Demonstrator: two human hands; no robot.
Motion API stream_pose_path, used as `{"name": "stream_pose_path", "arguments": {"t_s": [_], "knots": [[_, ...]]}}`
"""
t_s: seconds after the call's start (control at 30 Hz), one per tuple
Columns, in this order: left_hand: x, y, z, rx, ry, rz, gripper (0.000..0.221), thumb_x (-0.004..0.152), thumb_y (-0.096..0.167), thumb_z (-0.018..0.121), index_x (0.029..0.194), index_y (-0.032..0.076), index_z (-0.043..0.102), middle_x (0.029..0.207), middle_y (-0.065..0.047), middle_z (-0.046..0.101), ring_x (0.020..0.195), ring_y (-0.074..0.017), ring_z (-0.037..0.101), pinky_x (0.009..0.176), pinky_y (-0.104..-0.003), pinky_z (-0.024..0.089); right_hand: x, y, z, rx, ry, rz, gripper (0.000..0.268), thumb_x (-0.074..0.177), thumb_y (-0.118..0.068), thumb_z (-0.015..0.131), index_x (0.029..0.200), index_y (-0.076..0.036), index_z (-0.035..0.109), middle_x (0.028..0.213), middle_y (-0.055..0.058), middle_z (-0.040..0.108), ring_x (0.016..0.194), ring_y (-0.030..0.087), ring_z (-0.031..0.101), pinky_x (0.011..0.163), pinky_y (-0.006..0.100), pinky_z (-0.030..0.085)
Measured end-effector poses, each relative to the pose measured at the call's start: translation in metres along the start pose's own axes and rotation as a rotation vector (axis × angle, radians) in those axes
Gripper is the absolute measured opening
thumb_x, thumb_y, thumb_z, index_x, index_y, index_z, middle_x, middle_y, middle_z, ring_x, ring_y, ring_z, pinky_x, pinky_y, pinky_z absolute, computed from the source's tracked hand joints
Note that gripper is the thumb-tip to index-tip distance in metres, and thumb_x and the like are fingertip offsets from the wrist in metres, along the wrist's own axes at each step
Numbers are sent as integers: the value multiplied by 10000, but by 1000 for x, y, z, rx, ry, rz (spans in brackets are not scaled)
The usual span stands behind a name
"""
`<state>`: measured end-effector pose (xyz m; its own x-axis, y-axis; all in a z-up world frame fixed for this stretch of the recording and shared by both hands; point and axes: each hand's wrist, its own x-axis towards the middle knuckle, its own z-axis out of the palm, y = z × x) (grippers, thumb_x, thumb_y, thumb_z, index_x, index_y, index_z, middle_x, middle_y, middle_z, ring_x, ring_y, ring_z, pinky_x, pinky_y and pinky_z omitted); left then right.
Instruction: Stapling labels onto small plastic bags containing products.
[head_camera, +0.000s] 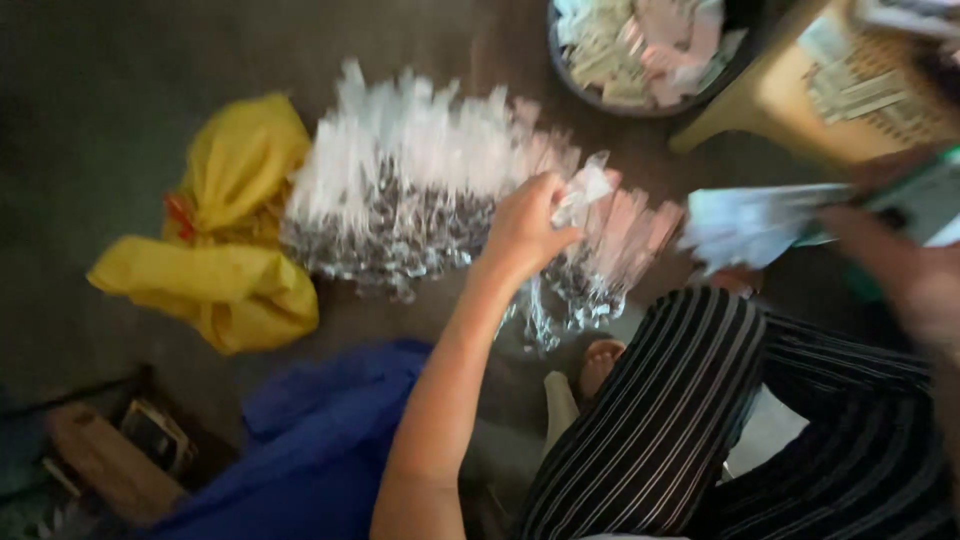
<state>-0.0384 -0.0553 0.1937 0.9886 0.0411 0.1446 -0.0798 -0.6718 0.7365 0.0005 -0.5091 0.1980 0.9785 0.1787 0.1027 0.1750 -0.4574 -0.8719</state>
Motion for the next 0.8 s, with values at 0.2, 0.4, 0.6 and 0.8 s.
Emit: {"name": "stream_pose_path", "arguments": {"t_s": [0.2,0.4,0.6,0.8], "knots": [[48,87,-60,-70,29,264,286,802,75,797,1022,23,622,962,-175,708,916,-362,705,793,-428,560,-11,-189,80,52,88,16,278,891,-29,833,1113,-25,666,996,32,707,870,127,665,780,283,543],[9,181,-94,-152,186,266,275,901,174,783,1069,43,610,986,-147,716,902,-316,726,786,-403,574,2,-210,121,293,122,1,278,844,-33,810,1064,-49,642,925,3,697,806,93,658,725,272,545],[-42,215,-121,-97,50,280,380,901,275,831,1135,71,612,998,-121,733,940,-273,730,824,-391,567,15,-223,112,320,169,-110,245,876,-15,802,1079,-42,669,973,8,698,868,78,647,786,266,550],[-16,231,-136,-138,271,594,597,828,199,852,1306,10,549,1152,-127,690,1102,-288,683,1024,-437,530,-6,-258,80,337,109,-153,293,846,-1,806,1070,-42,622,1023,16,680,883,76,631,780,264,537]]}}
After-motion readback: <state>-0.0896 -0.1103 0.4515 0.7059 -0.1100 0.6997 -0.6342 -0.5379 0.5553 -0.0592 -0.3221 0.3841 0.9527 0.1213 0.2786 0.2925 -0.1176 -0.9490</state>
